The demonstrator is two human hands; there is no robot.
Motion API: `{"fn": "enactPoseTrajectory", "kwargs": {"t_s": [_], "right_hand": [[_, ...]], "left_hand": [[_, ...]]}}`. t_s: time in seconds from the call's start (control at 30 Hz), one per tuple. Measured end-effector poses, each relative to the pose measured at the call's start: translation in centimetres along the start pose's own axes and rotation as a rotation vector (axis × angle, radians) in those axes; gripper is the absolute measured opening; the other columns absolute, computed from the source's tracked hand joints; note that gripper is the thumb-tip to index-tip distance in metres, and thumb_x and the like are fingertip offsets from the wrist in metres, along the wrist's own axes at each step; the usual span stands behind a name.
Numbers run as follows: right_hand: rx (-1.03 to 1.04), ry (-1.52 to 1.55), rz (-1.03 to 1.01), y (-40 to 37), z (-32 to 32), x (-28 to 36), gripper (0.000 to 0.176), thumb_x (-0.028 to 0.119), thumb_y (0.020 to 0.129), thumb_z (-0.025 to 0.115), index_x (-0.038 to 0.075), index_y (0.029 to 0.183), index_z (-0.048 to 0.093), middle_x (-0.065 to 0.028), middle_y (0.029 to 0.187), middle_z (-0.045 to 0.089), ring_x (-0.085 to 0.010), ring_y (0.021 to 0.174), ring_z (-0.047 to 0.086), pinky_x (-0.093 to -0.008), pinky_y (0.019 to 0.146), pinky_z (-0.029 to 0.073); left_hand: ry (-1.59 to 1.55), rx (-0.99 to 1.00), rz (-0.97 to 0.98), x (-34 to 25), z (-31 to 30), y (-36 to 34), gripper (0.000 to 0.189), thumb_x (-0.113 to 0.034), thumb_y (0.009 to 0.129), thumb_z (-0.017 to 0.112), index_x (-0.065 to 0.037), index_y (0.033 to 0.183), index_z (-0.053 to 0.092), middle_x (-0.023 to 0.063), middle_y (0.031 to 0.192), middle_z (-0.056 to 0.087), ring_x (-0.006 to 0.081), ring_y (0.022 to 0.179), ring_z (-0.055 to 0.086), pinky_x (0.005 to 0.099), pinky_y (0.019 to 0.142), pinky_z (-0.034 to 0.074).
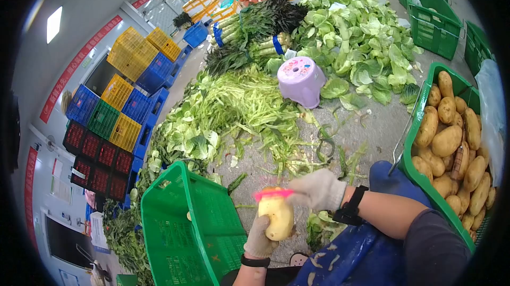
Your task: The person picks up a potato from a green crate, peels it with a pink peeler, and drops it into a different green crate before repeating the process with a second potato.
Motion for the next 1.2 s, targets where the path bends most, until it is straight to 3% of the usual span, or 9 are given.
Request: {"fn": "enactPoseTrajectory", "kwargs": {"t_s": [0.13, 0.23, 0.37, 0.5, 0.63, 0.77, 1.0, 1.07, 1.2], "right_hand": [[0.092, -0.058, 0.446, -0.2, 1.7, -6.6, 0.04, 0.051, 0.089, 0.051, 0.012, 0.09, 0.06, -0.0133, 0.077, 0.063, -0.0335, 0.072, 0.063, -0.0424, 0.064, 0.049], [-0.064, 0.124, 0.07, -0.6, -0.5, 0.6, 0.04, 0.051, 0.09, 0.048, 0.013, 0.089, 0.062, -0.0123, 0.076, 0.063, -0.0317, 0.072, 0.064, -0.0426, 0.064, 0.049], [0.174, -0.05, 0.476, -1.0, 2.2, -5.6, 0.036, 0.046, 0.091, 0.05, 0.012, 0.086, 0.06, -0.0133, 0.07, 0.061, -0.0326, 0.07, 0.063, -0.0408, 0.061, 0.049], [0.043, -0.142, 0.041, -0.7, 1.2, 1.5, 0.036, 0.047, 0.091, 0.049, 0.013, 0.09, 0.059, -0.0125, 0.068, 0.061, -0.0338, 0.065, 0.062, -0.0424, 0.057, 0.048], [0.074, -0.088, 0.275, -0.7, 1.7, -1.5, 0.038, 0.049, 0.089, 0.052, 0.012, 0.079, 0.057, -0.0137, 0.066, 0.058, -0.0349, 0.065, 0.061, -0.043, 0.056, 0.047], [-0.015, -0.01, 0.156, -1.0, 2.1, -1.0, 0.038, 0.049, 0.089, 0.051, 0.012, 0.082, 0.058, -0.0137, 0.067, 0.059, -0.0348, 0.064, 0.061, -0.0426, 0.055, 0.047], [-0.045, 0.062, 0.183, -1.0, 1.8, -2.4, 0.038, 0.049, 0.091, 0.049, 0.012, 0.089, 0.06, -0.0156, 0.073, 0.061, -0.0345, 0.069, 0.062, -0.0416, 0.06, 0.049], [0.118, -0.001, 0.414, -0.9, 2.5, -4.6, 0.04, 0.049, 0.091, 0.047, 0.012, 0.093, 0.059, -0.0162, 0.075, 0.062, -0.0352, 0.071, 0.063, -0.0418, 0.064, 0.049], [-0.026, 0.2, 0.316, -0.6, 1.0, -3.6, 0.039, 0.049, 0.092, 0.047, 0.012, 0.094, 0.06, -0.0148, 0.073, 0.062, -0.0354, 0.071, 0.062, -0.0426, 0.065, 0.049]], "left_hand": [[0.188, -0.087, 0.099, -0.6, -0.6, -0.6, 0.07, -0.016, 0.076, 0.065, -0.003, 0.137, 0.035, 0.0122, 0.122, 0.053, 0.0249, 0.105, 0.058, 0.037, 0.087, 0.052], [0.385, -0.116, 0.252, -2.0, -0.8, -0.6, 0.072, -0.006, 0.073, 0.066, 0.001, 0.137, 0.033, 0.0121, 0.124, 0.051, 0.0225, 0.109, 0.055, 0.0344, 0.092, 0.048], [0.542, -0.209, 0.372, -3.8, -0.1, -1.5, 0.074, -0.002, 0.07, 0.069, 0.001, 0.136, 0.036, 0.0134, 0.124, 0.051, 0.0227, 0.109, 0.055, 0.0344, 0.091, 0.048], [0.688, -0.267, 0.43, -4.9, 0.7, -1.4, 0.073, -0.002, 0.071, 0.07, 0.001, 0.136, 0.036, 0.0131, 0.123, 0.051, 0.0224, 0.107, 0.056, 0.0339, 0.089, 0.049], [0.602, -0.356, 0.313, -3.1, -3.0, -0.4, 0.073, -0.001, 0.072, 0.068, 0.001, 0.137, 0.034, 0.0131, 0.122, 0.051, 0.0224, 0.106, 0.056, 0.0341, 0.088, 0.05], [0.541, -0.352, 0.287, -2.7, -2.1, -0.7, 0.07, 0.0, 0.074, 0.063, 0.0, 0.137, 0.034, 0.0136, 0.121, 0.053, 0.0244, 0.106, 0.057, 0.0359, 0.088, 0.051], [0.236, -0.185, 0.223, -1.4, -1.2, -0.1, 0.067, -0.008, 0.074, 0.061, -0.002, 0.135, 0.036, 0.0141, 0.121, 0.053, 0.0282, 0.106, 0.059, 0.0382, 0.086, 0.053], [0.167, -0.142, 0.197, -1.1, -0.8, -0.3, 0.071, -0.029, 0.073, 0.065, -0.003, 0.133, 0.04, 0.0152, 0.117, 0.057, 0.0286, 0.101, 0.061, 0.0426, 0.085, 0.054], [0.027, -0.131, 0.176, -0.6, -2.0, -0.3, 0.069, -0.037, 0.074, 0.065, -0.004, 0.131, 0.043, 0.0157, 0.114, 0.06, 0.0304, 0.097, 0.063, 0.0468, 0.084, 0.054]]}}
Point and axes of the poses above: each hand's wrist, its own y-axis towards the middle knuckle, its own z-axis out of the palm, x = y × z, the point moved 10 cm from there along y, towards the middle knuckle
